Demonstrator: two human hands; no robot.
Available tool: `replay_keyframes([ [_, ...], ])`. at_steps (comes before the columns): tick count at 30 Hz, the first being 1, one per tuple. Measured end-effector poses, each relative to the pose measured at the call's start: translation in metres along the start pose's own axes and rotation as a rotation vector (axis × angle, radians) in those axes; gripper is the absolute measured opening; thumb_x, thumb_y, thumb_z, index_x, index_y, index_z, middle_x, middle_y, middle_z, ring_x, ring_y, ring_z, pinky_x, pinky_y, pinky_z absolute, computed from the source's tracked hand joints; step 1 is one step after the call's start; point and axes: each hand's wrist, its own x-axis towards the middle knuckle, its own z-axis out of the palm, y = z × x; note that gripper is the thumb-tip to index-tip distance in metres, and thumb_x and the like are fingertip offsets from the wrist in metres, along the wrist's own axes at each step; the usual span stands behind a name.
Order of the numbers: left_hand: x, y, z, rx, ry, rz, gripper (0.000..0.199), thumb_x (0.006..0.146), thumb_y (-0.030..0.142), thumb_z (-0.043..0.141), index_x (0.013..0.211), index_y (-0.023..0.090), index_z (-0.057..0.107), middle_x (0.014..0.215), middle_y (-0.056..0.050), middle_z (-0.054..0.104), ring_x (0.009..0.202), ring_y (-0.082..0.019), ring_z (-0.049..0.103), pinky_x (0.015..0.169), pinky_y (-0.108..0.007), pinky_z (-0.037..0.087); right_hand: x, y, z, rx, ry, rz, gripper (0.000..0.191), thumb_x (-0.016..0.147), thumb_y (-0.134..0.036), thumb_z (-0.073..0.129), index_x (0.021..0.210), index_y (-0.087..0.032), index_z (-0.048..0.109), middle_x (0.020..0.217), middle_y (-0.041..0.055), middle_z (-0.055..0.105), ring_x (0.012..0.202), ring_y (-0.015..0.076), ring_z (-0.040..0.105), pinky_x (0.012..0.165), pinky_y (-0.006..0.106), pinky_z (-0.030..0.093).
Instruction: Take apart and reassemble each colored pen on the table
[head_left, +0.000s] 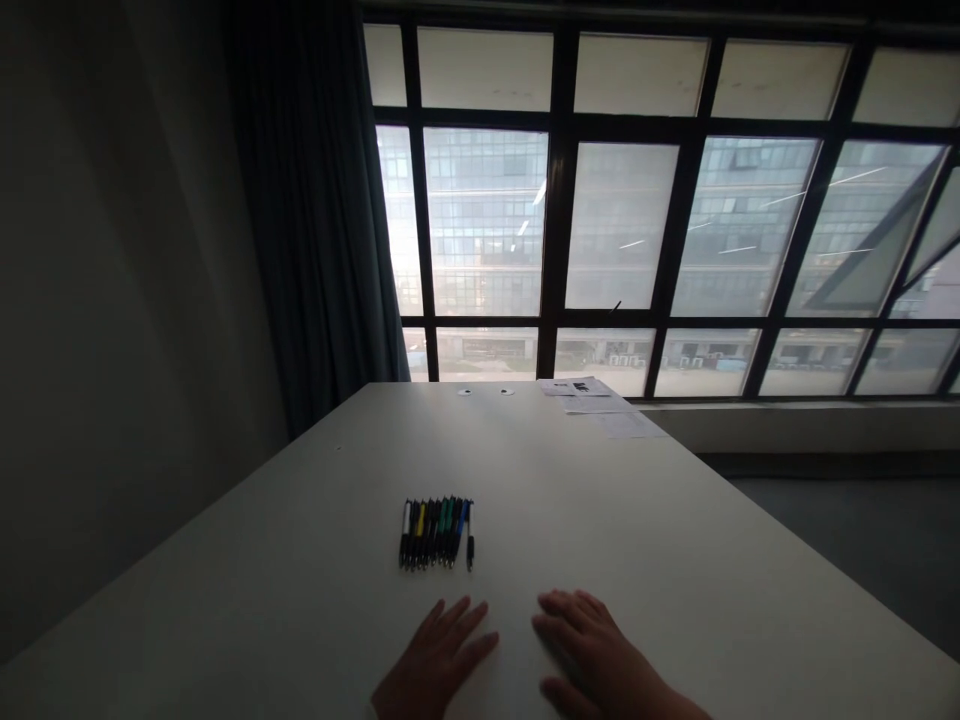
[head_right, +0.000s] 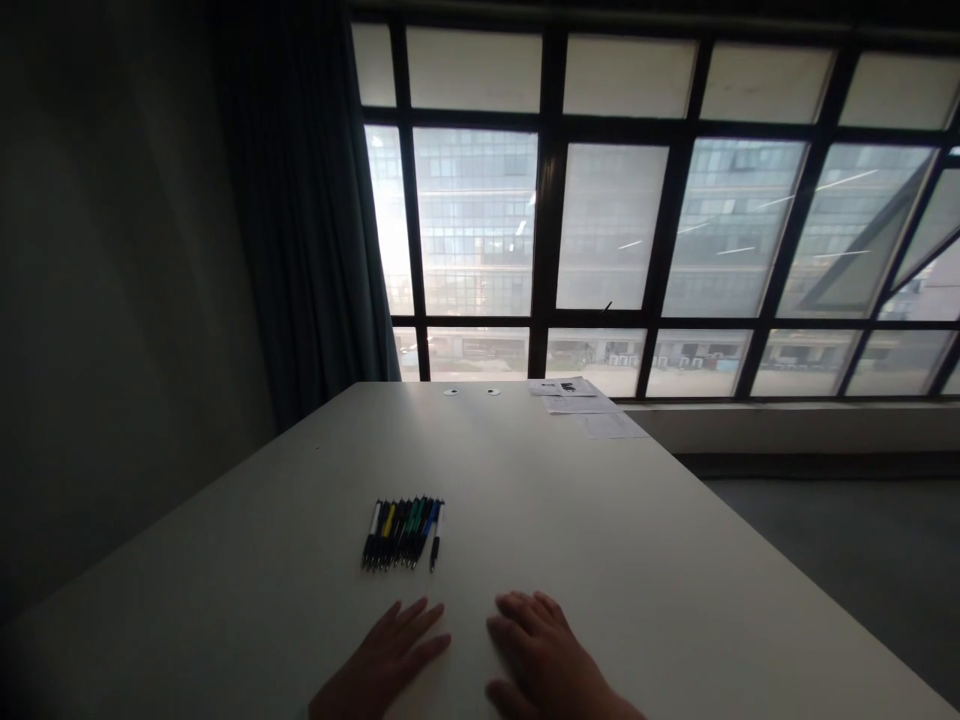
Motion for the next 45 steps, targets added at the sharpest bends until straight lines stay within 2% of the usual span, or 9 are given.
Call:
replay_keyframes([
  [9,0.003,0.012,-0.018,-0.019,0.052,-0.024,0.080,0.077,0.074,0.058,0.144,0.034,0.044,0.147,-0.008,0.053,0.132,-0.031,0.052,0.108,-0.042,0.044,-0.003,0.003,0.003,0.054,0.056,-0.007,0.062,0.090,-0.057,0.053,0.142,-0.024,0.053,0.151,0.0166,0.045,0.140,0.0353,0.040,0.117,0.056,0.024],
  [13,0.031,0.025,-0.038,-0.011,0.159,-0.415,0.056,0.087,0.056,0.057,0.130,0.021,0.057,0.128,-0.014,0.063,0.117,-0.030,0.061,0.097,-0.041,0.051,-0.005,-0.003,0.002,0.075,0.083,0.028,0.058,0.089,-0.053,0.057,0.141,-0.027,0.054,0.152,0.0136,0.045,0.140,0.0344,0.041,0.117,0.055,0.023],
  [17,0.079,0.023,-0.057,0.056,0.053,-0.739,0.040,0.089,0.041,0.058,0.119,0.014,0.062,0.108,-0.013,0.065,0.096,-0.028,0.064,0.086,-0.041,0.052,-0.005,-0.007,-0.001,0.090,0.106,0.042,0.057,0.088,-0.052,0.058,0.139,-0.027,0.057,0.150,0.0136,0.048,0.138,0.0348,0.043,0.117,0.056,0.024],
  [20,0.098,0.018,-0.059,0.002,-0.005,-0.832,0.030,0.090,0.032,0.057,0.111,0.012,0.065,0.105,-0.014,0.065,0.098,-0.029,0.062,0.085,-0.040,0.050,-0.006,-0.006,-0.002,0.104,0.113,0.045,0.055,0.087,-0.051,0.060,0.137,-0.026,0.059,0.149,0.0143,0.049,0.137,0.0351,0.044,0.116,0.056,0.025],
  [29,0.090,0.009,-0.058,-0.290,0.103,-0.827,0.022,0.088,0.010,0.048,0.093,0.012,0.070,0.093,-0.011,0.069,0.089,-0.023,0.064,0.082,-0.036,0.049,-0.004,-0.003,0.003,0.151,0.147,0.040,0.053,0.087,-0.048,0.061,0.135,-0.024,0.060,0.146,0.0150,0.052,0.136,0.0351,0.045,0.117,0.057,0.026],
  [34,0.093,0.015,-0.061,-0.622,0.216,-0.804,0.021,0.085,0.027,0.055,0.089,0.013,0.071,0.081,-0.007,0.071,0.072,-0.019,0.065,0.070,-0.032,0.052,0.002,0.011,0.010,0.432,0.455,0.273,0.052,0.091,-0.045,0.055,0.135,-0.018,0.054,0.135,0.0178,0.058,0.123,0.0279,0.058,0.106,0.043,0.047],
  [38,0.103,0.023,-0.067,-0.848,0.277,-0.771,0.027,0.082,0.037,0.059,0.088,0.013,0.071,0.081,-0.008,0.074,0.075,-0.020,0.069,0.069,-0.030,0.055,0.005,0.023,0.010,0.714,0.597,0.367,0.060,0.088,-0.053,0.059,0.136,-0.017,0.051,0.128,0.0178,0.062,0.100,0.0263,0.069,0.089,0.043,0.057],
  [41,0.118,0.030,-0.093,-0.946,0.297,-0.710,0.027,0.080,0.038,0.064,0.087,0.013,0.072,0.080,-0.007,0.074,0.074,-0.019,0.068,0.068,-0.028,0.055,0.007,0.019,-0.009,0.926,0.681,0.291,0.063,0.087,-0.055,0.062,0.136,-0.018,0.048,0.118,0.0153,0.066,0.088,0.0238,0.071,0.079,0.043,0.061],
  [45,0.135,0.045,-0.161,-1.041,0.373,-0.611,0.019,0.077,0.033,0.071,0.085,0.015,0.072,0.081,-0.005,0.072,0.072,-0.017,0.066,0.067,-0.026,0.055,0.007,-0.008,-0.066,0.993,0.927,0.195,0.048,0.085,-0.046,0.070,0.121,-0.018,0.055,0.087,0.0047,0.071,0.077,0.0208,0.071,0.074,0.041,0.061],
])
